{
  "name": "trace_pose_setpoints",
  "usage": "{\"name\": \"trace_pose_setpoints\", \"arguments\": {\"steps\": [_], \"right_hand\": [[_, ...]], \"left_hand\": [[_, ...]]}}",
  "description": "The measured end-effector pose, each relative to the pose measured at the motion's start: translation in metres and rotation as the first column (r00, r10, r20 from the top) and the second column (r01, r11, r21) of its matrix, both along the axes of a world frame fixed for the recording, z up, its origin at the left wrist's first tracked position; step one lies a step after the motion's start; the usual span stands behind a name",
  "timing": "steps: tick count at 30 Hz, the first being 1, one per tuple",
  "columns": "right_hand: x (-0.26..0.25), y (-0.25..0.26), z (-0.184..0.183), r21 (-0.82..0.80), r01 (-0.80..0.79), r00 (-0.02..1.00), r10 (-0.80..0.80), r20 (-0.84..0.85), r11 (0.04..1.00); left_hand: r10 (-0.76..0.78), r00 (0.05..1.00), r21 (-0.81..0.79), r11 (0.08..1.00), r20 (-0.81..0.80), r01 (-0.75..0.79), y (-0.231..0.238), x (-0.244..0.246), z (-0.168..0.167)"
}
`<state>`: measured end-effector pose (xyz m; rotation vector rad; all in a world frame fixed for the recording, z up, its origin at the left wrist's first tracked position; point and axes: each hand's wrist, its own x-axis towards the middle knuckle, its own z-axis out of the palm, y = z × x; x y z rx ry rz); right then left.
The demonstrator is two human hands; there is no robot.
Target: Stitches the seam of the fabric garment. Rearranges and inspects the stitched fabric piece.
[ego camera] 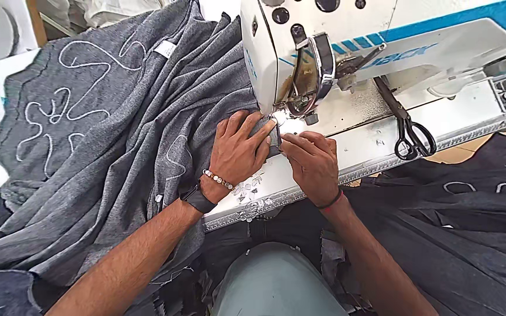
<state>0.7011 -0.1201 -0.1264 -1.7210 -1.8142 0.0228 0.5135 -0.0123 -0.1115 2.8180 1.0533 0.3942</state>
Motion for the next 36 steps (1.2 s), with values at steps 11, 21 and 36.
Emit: {"name": "trace_pose_setpoints", "arguments": {"steps": [11, 21, 36], "right_hand": [[0.019, 0.021, 0.039, -0.15, -0.243, 0.907, 0.279, 0.316, 0.958], [0.014, 0.026, 0.026, -0.154, -0.044, 0.933, 0.096, 0.347, 0.987], [0.021, 0.023, 0.075, -0.366, 0.112, 0.93, 0.032, 0.366, 0.924]], "left_hand": [[-0.15, 0.984, 0.023, 0.989, 0.097, 0.148, 0.009, -0.008, 0.001], [-0.232, 0.968, 0.091, 0.97, 0.093, 0.224, 0.032, -0.013, -0.002], [-0.266, 0.954, 0.169, 0.955, 0.136, 0.243, 0.062, -0.011, -0.003]]}}
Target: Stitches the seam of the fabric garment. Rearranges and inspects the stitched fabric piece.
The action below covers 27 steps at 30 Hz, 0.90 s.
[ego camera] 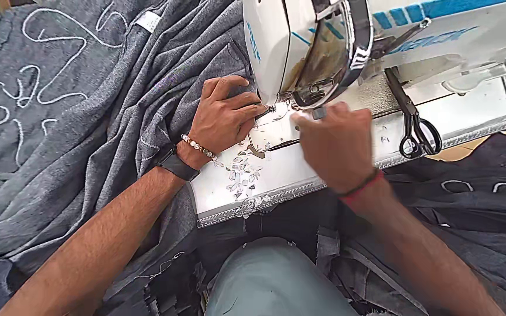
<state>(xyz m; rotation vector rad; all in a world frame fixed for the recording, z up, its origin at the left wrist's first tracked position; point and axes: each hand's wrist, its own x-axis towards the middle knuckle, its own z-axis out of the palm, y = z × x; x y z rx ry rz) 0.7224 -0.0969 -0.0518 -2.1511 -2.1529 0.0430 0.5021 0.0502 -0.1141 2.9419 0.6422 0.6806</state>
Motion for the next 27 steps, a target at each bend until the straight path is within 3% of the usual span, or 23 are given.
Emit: {"name": "trace_pose_setpoints", "arguments": {"steps": [3, 5, 9, 16, 22, 25, 27], "right_hand": [[0.081, -0.014, 0.026, 0.12, 0.343, 0.939, -0.343, -0.026, 0.932], [0.139, -0.012, 0.014, 0.151, 0.55, 0.83, -0.558, 0.012, 0.821], [0.166, -0.008, -0.028, 0.185, 0.574, 0.798, -0.595, 0.096, 0.798], [0.154, -0.043, -0.035, 0.248, 0.552, 0.83, -0.552, -0.074, 0.796], [0.155, -0.042, -0.048, 0.298, 0.552, 0.828, -0.555, -0.085, 0.778], [0.157, -0.033, -0.038, 0.251, 0.616, 0.786, -0.605, -0.127, 0.747], [0.161, -0.032, -0.043, 0.239, 0.574, 0.818, -0.538, -0.203, 0.783]], "left_hand": [[-0.012, 1.0, -0.006, 1.0, 0.009, 0.012, 0.008, -0.001, -0.001], [-0.015, 1.0, 0.001, 1.0, 0.014, 0.015, 0.013, -0.001, 0.0], [-0.034, 0.999, -0.003, 0.999, 0.013, 0.034, 0.014, 0.0, 0.001], [-0.102, 0.995, -0.042, 0.994, 0.003, 0.102, 0.0, -0.005, -0.001], [-0.148, 0.989, -0.065, 0.987, 0.012, 0.149, -0.001, -0.002, 0.001], [-0.017, 0.998, -0.169, 0.986, -0.056, 0.007, 0.009, 0.006, 0.002], [0.249, 0.962, -0.226, 0.937, -0.111, -0.268, 0.033, -0.006, -0.003]]}}
